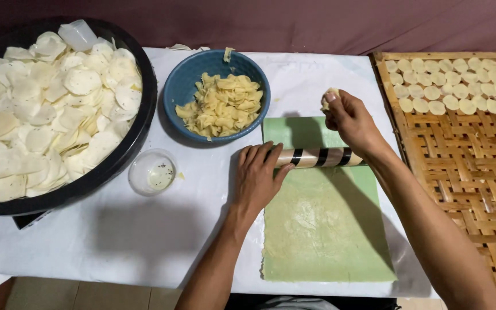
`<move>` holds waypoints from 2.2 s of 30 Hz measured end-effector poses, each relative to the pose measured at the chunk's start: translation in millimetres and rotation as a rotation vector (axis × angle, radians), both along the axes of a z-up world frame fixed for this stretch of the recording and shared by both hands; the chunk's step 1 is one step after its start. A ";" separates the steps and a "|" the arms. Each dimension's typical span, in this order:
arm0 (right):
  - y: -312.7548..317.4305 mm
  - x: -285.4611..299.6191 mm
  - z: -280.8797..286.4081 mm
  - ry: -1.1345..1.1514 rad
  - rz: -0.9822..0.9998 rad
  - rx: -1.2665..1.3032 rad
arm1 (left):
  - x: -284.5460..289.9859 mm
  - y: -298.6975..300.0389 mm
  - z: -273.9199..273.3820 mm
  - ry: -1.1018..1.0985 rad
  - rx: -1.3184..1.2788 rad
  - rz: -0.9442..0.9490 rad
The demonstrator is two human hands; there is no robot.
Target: Flattening pieces of dough using a rolling pin on a mat for snack preparation.
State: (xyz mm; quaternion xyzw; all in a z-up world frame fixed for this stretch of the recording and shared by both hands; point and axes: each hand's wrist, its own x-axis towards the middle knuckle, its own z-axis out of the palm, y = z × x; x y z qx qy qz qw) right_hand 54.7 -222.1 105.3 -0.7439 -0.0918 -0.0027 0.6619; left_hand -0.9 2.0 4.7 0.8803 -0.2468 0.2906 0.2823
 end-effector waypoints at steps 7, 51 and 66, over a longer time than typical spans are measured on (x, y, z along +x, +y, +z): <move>-22.9 -13.5 -20.8 0.301 -0.224 0.207 | -1.2 1.9 2.6 0.024 0.018 0.013; -44.7 -87.0 -43.9 0.051 -0.003 -0.096 | 47.4 3.1 72.5 1.034 -0.333 -0.052; -34.1 -65.4 -86.9 0.010 -0.227 -0.431 | 47.2 15.1 31.3 1.072 -0.539 -0.179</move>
